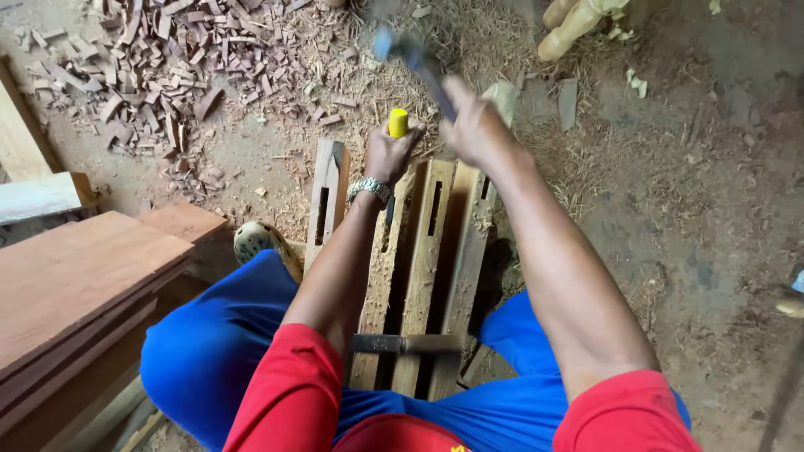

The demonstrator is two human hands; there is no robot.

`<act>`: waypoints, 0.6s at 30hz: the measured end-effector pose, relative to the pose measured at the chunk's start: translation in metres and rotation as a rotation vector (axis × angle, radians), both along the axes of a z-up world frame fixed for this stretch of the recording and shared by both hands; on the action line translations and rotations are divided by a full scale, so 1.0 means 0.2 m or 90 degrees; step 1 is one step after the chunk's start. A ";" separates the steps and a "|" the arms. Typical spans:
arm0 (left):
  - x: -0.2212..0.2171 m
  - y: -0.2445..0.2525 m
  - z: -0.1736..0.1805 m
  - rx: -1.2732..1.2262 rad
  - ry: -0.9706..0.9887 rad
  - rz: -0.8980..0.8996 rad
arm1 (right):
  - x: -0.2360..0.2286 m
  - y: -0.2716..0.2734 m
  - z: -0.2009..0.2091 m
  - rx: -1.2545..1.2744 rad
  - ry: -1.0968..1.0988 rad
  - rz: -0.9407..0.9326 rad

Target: The person sits on the ground with a wooden chair frame across their lap and hammers on its joints with a claw hammer. They hold a yellow-handled screwdriver against the frame at times and tap a small wooden block, driving parts of the chair together.

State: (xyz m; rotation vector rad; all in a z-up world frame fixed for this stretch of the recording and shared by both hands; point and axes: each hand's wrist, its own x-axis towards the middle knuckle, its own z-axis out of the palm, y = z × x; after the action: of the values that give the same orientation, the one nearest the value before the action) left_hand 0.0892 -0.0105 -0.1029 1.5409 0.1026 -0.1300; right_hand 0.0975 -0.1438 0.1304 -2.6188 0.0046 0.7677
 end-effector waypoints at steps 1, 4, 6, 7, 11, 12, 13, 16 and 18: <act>-0.02 0.00 0.00 0.001 -0.001 0.000 | 0.00 -0.01 -0.01 0.001 -0.001 0.000; -0.03 0.00 0.05 -0.111 0.072 -0.011 | 0.02 -0.03 0.03 -0.145 0.087 0.190; -0.05 0.00 0.14 -0.010 0.301 0.009 | 0.03 -0.03 0.14 -0.129 0.115 0.142; -0.06 -0.01 0.12 -0.011 0.310 0.007 | 0.03 -0.05 0.11 -0.129 0.125 0.141; 0.04 -0.01 -0.06 0.085 0.154 -0.022 | 0.10 -0.05 0.02 0.005 -0.050 -0.049; 0.03 -0.02 -0.15 0.129 0.136 -0.036 | 0.07 -0.04 -0.02 0.054 -0.063 -0.129; 0.02 -0.02 -0.14 0.129 0.135 -0.036 | 0.05 -0.05 -0.05 0.054 -0.064 -0.130; 0.00 -0.03 -0.09 0.055 0.132 -0.005 | 0.03 -0.08 -0.09 -0.098 0.148 0.105; 0.00 -0.03 -0.05 0.035 0.189 -0.014 | 0.06 -0.12 -0.08 -0.145 0.129 0.183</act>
State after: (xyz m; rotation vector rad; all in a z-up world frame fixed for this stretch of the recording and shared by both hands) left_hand 0.0893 -0.0156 -0.1127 1.5689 0.3264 -0.3757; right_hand 0.1094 -0.1672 0.1140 -2.7775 -0.2439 1.1921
